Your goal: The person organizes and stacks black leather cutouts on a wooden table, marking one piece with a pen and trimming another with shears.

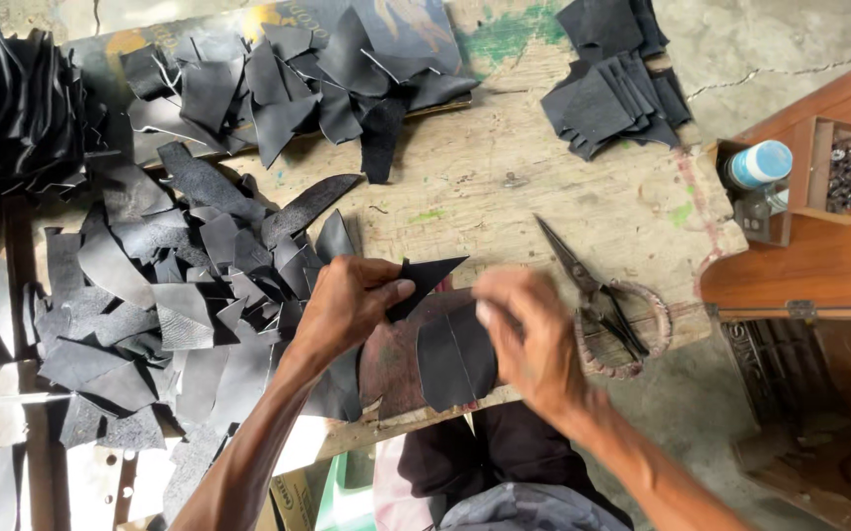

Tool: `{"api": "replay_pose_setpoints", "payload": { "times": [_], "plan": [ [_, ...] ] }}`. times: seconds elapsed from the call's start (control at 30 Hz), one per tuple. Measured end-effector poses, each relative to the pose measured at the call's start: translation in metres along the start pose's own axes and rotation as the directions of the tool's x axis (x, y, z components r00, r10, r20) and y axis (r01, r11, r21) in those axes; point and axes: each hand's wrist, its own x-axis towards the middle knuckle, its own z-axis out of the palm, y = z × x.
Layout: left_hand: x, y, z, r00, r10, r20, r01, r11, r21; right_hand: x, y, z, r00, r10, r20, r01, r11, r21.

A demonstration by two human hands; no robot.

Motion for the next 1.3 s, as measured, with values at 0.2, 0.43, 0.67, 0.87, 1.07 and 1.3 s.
{"api": "replay_pose_setpoints", "payload": {
  "times": [0.2,0.43,0.67,0.87,1.07,1.3],
  "plan": [
    [0.033,-0.014,0.023,0.997,0.072,0.031,-0.073,0.997,0.009,-0.067,0.029,0.029,0.967,-0.026,0.254,0.091,0.965,-0.248],
    [0.045,-0.009,0.033,0.98,0.028,0.197,-0.051,0.992,0.113,-0.071,0.037,0.031,0.966,-0.005,0.26,0.069,0.969,-0.239],
    [0.043,-0.008,0.035,0.959,0.163,0.23,-0.212,0.955,0.207,-0.066,0.036,0.027,0.969,0.02,0.245,0.027,0.982,-0.187],
    [0.048,-0.02,0.024,0.939,0.089,0.333,-0.182,0.949,0.259,-0.055,0.039,0.017,0.932,0.07,0.356,0.011,0.975,-0.221],
    [0.046,-0.024,0.02,0.944,0.106,0.311,-0.151,0.981,0.125,-0.057,0.042,0.019,0.938,0.033,0.345,0.041,0.978,-0.206],
    [0.047,-0.026,0.015,0.939,0.056,0.339,-0.105,0.986,0.13,-0.061,0.045,0.021,0.949,0.009,0.314,0.057,0.978,-0.2]
  ]
}}
